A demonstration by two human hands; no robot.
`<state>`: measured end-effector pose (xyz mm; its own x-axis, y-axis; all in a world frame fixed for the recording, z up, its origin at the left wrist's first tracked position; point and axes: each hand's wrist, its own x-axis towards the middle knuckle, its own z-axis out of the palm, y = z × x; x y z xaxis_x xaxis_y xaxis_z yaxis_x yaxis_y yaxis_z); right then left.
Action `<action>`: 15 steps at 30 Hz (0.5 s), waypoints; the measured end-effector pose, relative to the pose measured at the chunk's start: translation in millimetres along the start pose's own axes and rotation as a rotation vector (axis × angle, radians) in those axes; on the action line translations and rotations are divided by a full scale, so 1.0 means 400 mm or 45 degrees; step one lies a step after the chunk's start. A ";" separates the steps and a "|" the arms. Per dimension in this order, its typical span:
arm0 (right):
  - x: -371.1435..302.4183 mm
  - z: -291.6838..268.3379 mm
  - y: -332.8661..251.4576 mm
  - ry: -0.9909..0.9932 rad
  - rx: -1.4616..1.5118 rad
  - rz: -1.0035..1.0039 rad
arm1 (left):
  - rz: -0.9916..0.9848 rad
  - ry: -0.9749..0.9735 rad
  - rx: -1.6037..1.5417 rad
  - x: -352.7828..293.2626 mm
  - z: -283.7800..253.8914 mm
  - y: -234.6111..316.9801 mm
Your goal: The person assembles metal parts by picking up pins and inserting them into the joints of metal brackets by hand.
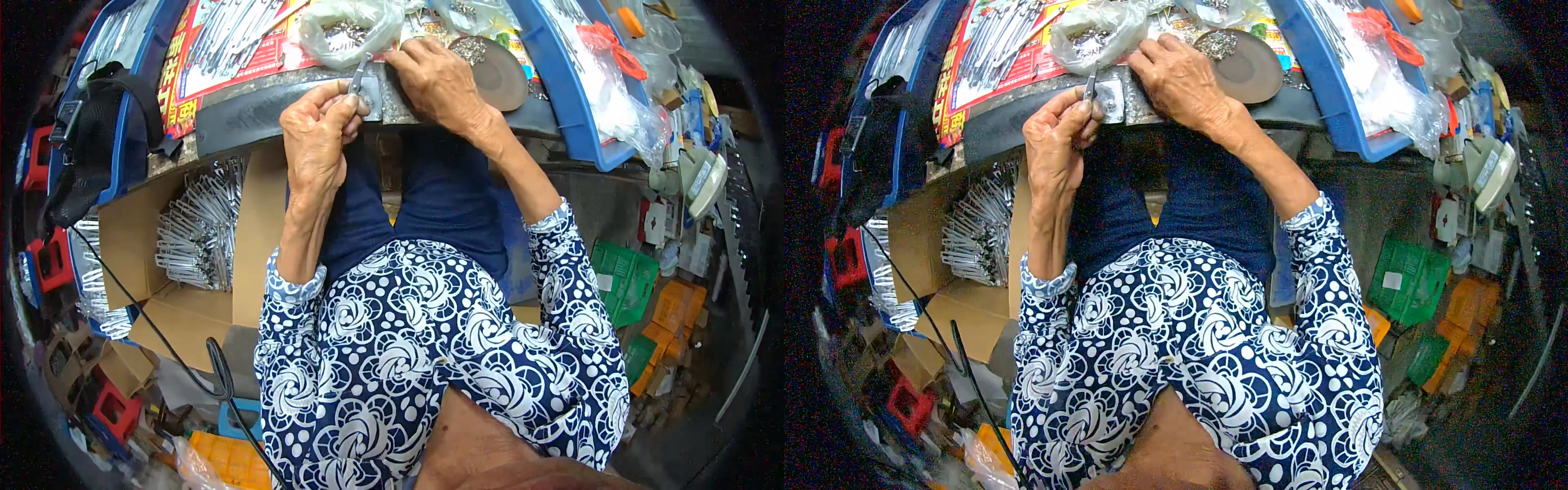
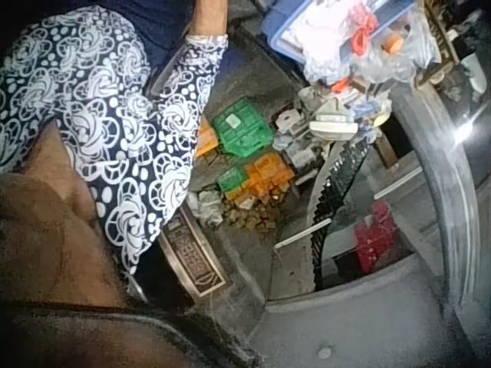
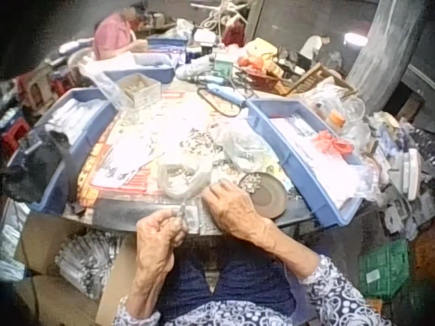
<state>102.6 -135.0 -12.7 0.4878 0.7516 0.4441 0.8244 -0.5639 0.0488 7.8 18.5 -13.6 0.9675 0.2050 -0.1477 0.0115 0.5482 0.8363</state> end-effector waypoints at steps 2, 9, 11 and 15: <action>0.004 -0.007 -0.003 -0.041 -0.071 -0.009 | -0.041 -0.052 -0.103 0.002 -0.003 0.005; 0.030 -0.103 -0.058 -0.169 1.123 0.574 | -0.241 -0.231 -0.458 0.015 -0.032 0.003; 0.031 -0.115 -0.072 -0.130 1.128 0.512 | -0.308 -0.236 -0.504 0.017 -0.034 0.004; 0.025 -0.118 -0.090 -0.148 1.206 0.564 | -0.379 -0.316 -0.642 0.019 -0.037 0.008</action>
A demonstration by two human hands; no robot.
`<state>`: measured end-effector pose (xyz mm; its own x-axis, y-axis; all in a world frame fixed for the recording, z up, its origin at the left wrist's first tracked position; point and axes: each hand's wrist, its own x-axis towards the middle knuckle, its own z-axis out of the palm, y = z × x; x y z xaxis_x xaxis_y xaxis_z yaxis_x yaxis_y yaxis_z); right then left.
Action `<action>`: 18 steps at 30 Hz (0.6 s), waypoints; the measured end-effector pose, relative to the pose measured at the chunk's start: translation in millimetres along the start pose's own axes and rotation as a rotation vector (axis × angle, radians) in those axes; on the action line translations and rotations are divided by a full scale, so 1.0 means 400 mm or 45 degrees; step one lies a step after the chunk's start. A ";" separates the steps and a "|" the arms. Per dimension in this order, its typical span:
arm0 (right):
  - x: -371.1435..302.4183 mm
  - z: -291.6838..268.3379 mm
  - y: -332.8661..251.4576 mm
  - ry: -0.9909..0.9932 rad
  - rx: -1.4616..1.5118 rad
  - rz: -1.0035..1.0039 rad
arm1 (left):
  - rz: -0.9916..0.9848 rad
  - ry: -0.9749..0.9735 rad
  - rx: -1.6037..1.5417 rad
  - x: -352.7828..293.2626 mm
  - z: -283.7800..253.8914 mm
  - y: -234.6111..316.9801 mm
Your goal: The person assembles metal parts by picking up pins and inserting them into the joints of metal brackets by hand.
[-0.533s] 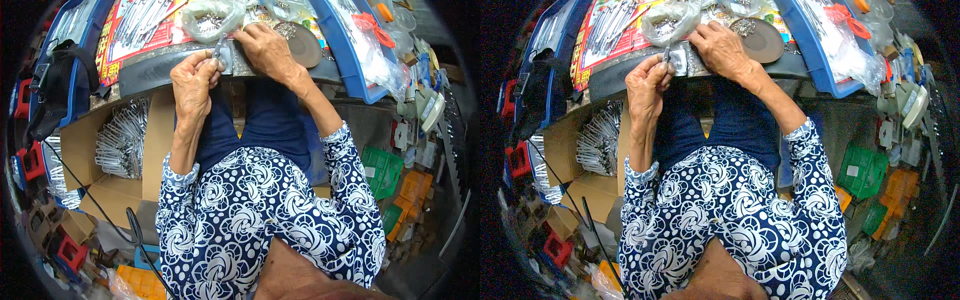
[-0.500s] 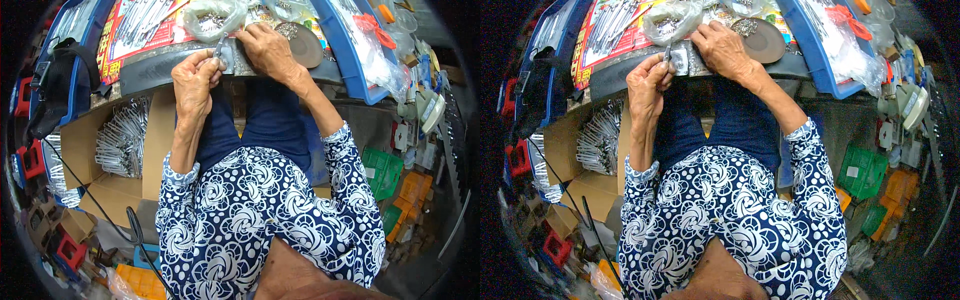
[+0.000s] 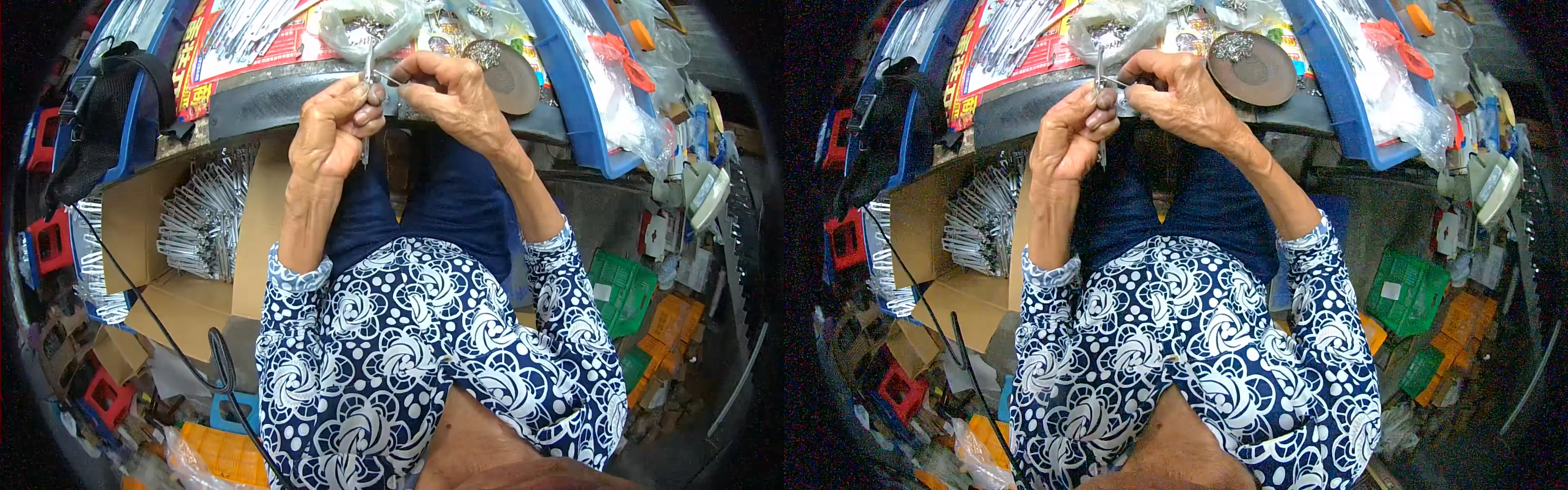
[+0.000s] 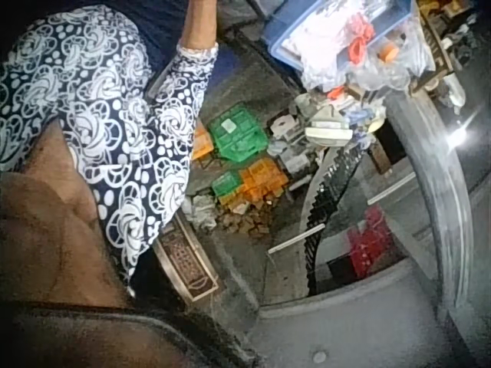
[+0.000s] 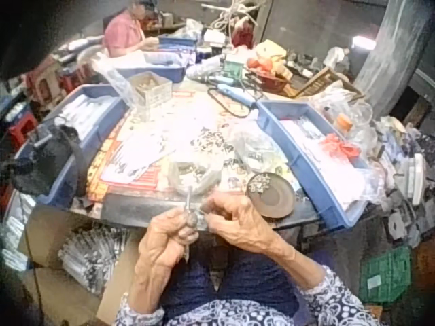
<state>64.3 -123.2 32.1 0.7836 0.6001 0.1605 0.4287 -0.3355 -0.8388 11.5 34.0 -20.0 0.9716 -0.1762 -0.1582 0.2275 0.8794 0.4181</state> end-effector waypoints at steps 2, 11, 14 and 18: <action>-0.002 0.005 -0.002 -0.001 -0.015 -0.009 | -0.006 -0.052 -0.088 -0.001 0.000 0.000; -0.007 0.013 -0.013 0.024 -0.089 -0.119 | -0.025 -0.064 -0.085 -0.004 -0.007 0.000; -0.010 0.018 -0.014 0.065 -0.188 -0.222 | 0.024 -0.043 -0.059 0.000 -0.005 -0.007; -0.017 0.022 -0.023 0.090 -0.429 -0.268 | 0.087 -0.012 0.010 0.006 -0.002 -0.022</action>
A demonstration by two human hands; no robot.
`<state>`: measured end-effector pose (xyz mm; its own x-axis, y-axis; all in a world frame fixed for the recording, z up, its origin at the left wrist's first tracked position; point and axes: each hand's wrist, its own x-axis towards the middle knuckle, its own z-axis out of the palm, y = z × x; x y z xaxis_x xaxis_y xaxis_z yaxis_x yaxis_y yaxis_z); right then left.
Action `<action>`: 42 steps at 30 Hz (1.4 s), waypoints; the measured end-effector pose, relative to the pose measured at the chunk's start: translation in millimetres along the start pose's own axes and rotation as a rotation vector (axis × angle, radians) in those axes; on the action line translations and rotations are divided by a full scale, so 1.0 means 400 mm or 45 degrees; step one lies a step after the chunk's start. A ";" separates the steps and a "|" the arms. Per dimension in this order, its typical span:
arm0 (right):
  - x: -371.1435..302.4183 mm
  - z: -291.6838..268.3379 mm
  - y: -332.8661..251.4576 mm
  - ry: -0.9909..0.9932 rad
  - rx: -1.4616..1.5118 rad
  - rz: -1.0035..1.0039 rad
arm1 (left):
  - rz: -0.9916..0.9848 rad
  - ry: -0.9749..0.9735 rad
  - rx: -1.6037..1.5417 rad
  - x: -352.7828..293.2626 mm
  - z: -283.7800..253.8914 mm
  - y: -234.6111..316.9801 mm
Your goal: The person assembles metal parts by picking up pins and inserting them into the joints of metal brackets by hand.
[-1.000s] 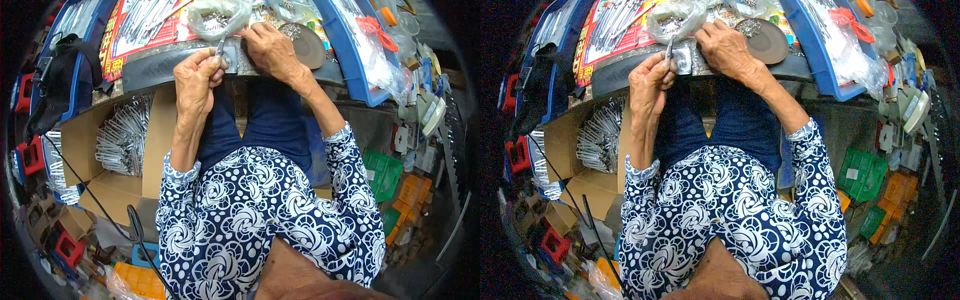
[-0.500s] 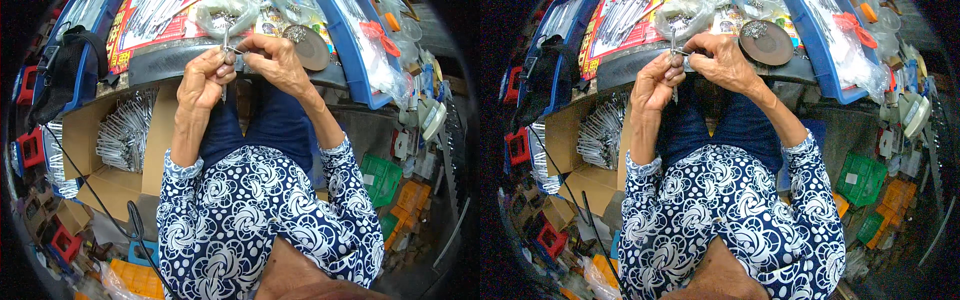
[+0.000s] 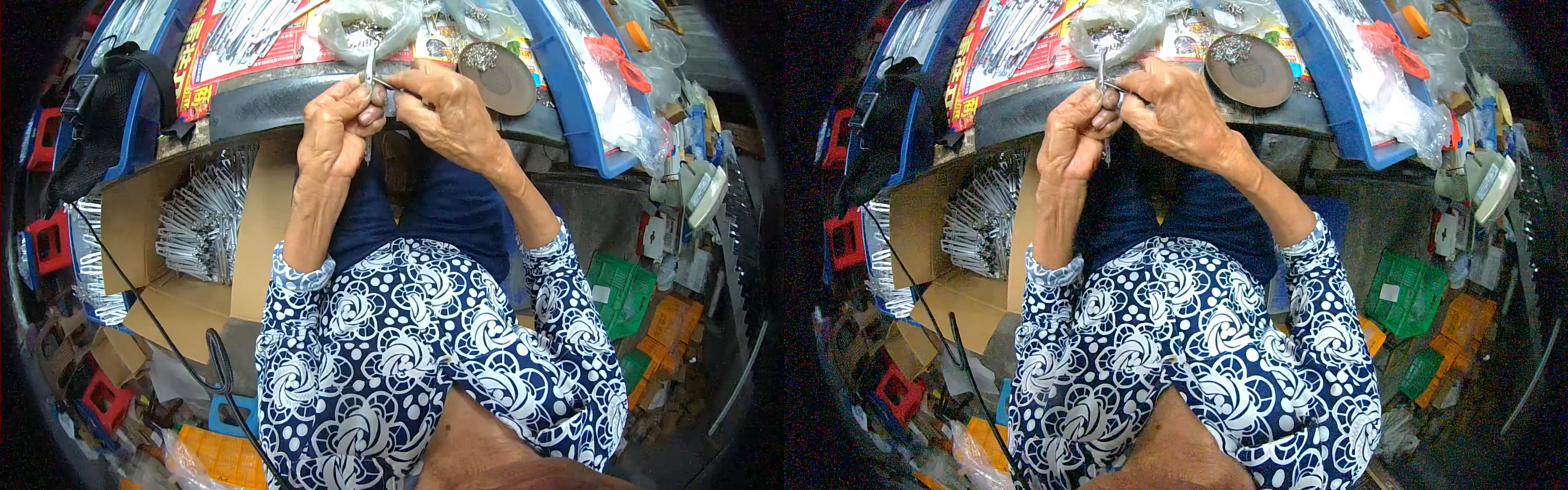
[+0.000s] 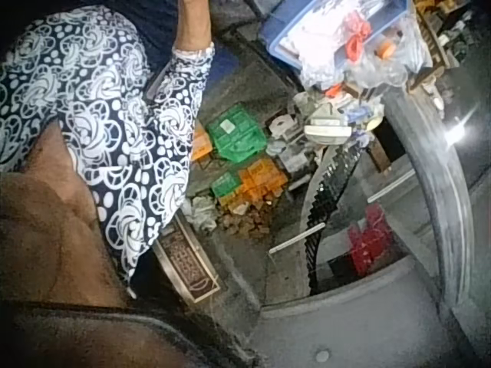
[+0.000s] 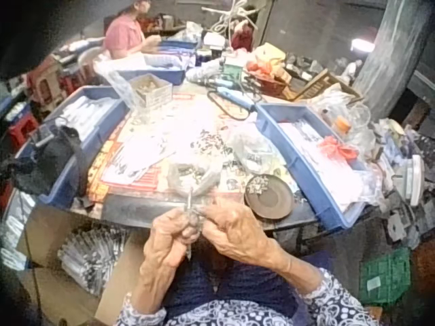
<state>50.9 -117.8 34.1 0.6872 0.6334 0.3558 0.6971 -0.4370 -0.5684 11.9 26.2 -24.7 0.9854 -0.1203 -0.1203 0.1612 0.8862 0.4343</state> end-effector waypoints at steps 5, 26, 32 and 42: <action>-0.013 0.020 0.008 0.018 0.039 0.036 | 0.154 0.082 0.118 0.002 0.014 -0.011; -0.018 0.002 -0.017 -0.086 0.157 0.054 | 0.090 -0.059 0.008 0.000 0.001 -0.010; -0.020 0.002 -0.024 -0.066 0.097 0.075 | 0.180 0.028 0.106 -0.002 0.005 -0.023; -0.021 0.005 -0.022 -0.059 0.089 0.095 | 0.290 0.024 0.193 -0.001 0.003 -0.040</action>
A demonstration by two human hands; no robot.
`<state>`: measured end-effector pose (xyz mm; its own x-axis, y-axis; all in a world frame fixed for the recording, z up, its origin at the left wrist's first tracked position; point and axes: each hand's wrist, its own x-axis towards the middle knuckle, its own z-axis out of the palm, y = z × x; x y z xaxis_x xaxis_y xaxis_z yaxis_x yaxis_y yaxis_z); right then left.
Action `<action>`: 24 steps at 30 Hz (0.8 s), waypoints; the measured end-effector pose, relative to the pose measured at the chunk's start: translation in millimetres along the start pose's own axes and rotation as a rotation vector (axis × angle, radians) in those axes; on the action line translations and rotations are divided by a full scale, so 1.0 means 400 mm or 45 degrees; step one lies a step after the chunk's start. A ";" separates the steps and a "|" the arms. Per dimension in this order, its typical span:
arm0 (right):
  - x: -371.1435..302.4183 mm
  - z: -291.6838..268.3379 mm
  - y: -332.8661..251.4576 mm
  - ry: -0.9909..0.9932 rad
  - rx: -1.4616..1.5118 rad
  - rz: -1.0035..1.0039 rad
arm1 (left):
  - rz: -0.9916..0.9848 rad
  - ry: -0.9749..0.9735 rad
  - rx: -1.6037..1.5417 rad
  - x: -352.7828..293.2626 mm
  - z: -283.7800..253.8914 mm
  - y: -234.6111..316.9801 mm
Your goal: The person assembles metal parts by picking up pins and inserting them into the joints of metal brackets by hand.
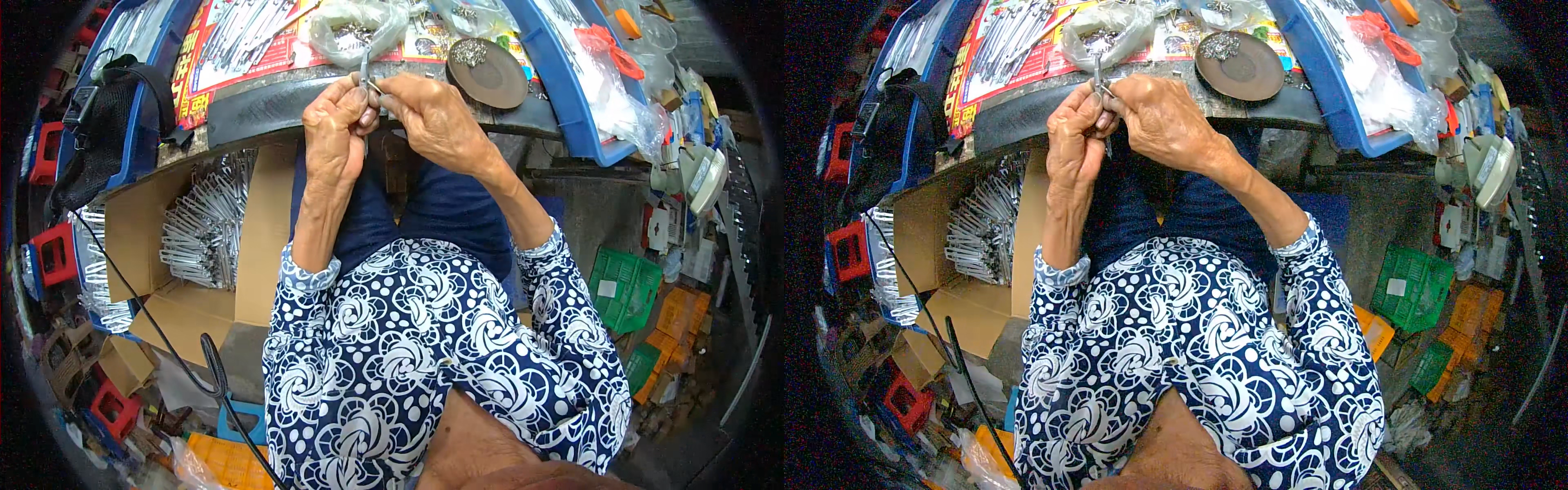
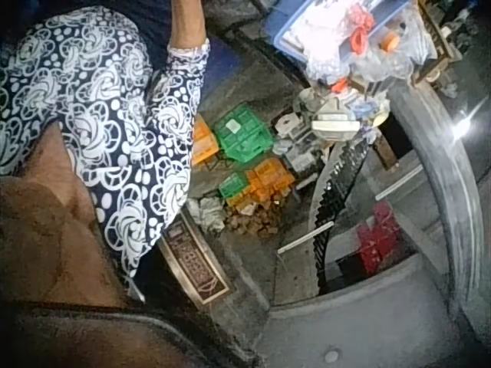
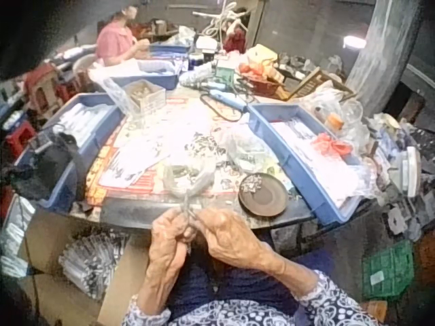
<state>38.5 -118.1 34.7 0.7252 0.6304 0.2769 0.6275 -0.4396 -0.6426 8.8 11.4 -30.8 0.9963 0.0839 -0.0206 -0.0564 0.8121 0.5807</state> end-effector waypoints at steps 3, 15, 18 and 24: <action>-0.003 0.003 0.001 0.013 0.042 0.018 | 0.020 0.026 0.068 -0.002 0.004 -0.001; -0.011 0.008 0.029 0.148 -0.404 -0.397 | 0.033 0.092 0.311 -0.009 0.027 0.011; -0.021 0.014 0.022 0.099 -0.579 -0.403 | 0.017 0.131 0.387 -0.012 0.031 0.010; -0.025 0.031 0.039 0.250 -0.541 -0.397 | 0.061 0.148 0.298 -0.012 0.042 -0.003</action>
<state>37.2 -123.2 13.0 0.5007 0.6589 0.5614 0.8503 -0.4959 -0.1763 5.2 0.4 -17.6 0.9779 0.1958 -0.0736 -0.0735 0.6510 0.7555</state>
